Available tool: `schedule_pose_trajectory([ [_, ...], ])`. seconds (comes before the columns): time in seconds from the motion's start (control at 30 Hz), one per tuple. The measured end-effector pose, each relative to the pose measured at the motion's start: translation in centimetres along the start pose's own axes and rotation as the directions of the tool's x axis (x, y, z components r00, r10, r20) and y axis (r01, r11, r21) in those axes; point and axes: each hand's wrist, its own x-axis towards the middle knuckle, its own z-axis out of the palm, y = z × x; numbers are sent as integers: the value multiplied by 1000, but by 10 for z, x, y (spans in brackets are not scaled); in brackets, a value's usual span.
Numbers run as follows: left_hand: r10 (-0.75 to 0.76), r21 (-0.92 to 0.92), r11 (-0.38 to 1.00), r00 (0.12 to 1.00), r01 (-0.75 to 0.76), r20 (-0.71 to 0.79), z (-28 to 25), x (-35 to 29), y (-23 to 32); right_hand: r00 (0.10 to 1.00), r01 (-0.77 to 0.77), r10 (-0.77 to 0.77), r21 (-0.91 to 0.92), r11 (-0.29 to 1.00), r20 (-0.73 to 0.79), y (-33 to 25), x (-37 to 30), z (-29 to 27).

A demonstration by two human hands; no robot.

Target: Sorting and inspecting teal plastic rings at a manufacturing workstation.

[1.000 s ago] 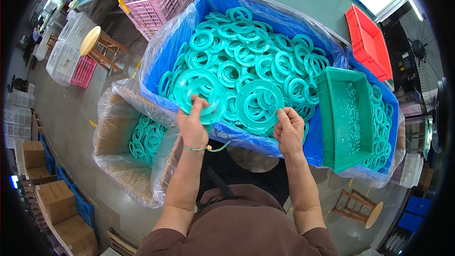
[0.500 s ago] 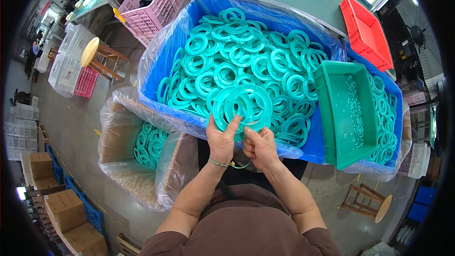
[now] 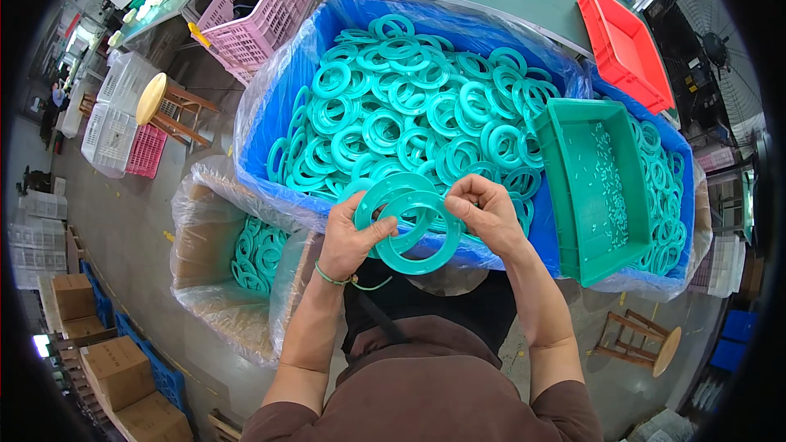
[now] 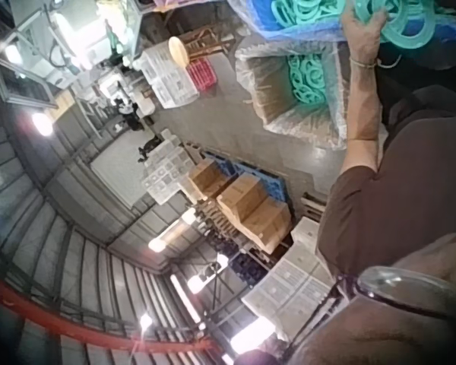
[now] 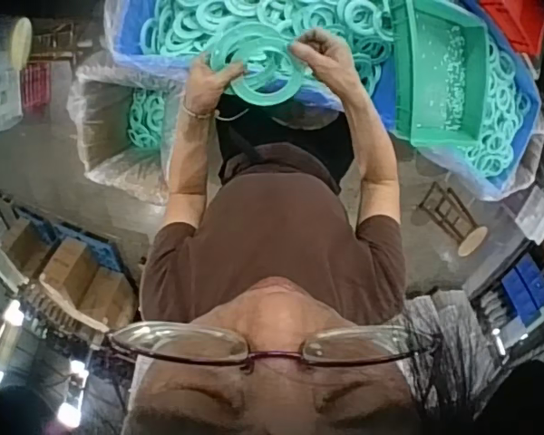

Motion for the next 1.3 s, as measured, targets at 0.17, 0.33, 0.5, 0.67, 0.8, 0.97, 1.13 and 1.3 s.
schedule_pose_trajectory([
  [0.17,-83,-22,996,996,84,32,3,0,-1,991,123,-125,-44,991,-47,3,-4,6],
  [0.33,-96,-130,988,994,88,-53,-2,4,-14,977,-118,133,-99,988,166,5,-7,0],
  [0.5,-87,-129,989,994,77,-72,5,6,-13,916,-380,321,274,883,239,3,-15,0],
  [0.67,-86,-169,983,994,74,-66,6,5,-20,960,-261,230,215,941,159,12,-18,6],
  [0.8,-76,-185,981,989,52,-125,15,6,-24,1000,-18,19,156,988,-7,32,-17,13],
  [0.97,-140,-287,952,987,110,-85,6,9,-18,890,378,-451,-449,809,-63,8,-23,16],
  [1.13,-176,-176,970,984,170,-19,7,11,-17,940,340,-265,-513,789,216,3,-23,5],
  [1.3,-168,-198,968,984,152,-64,18,14,-22,865,438,-502,-501,747,8,22,-23,-2],
])
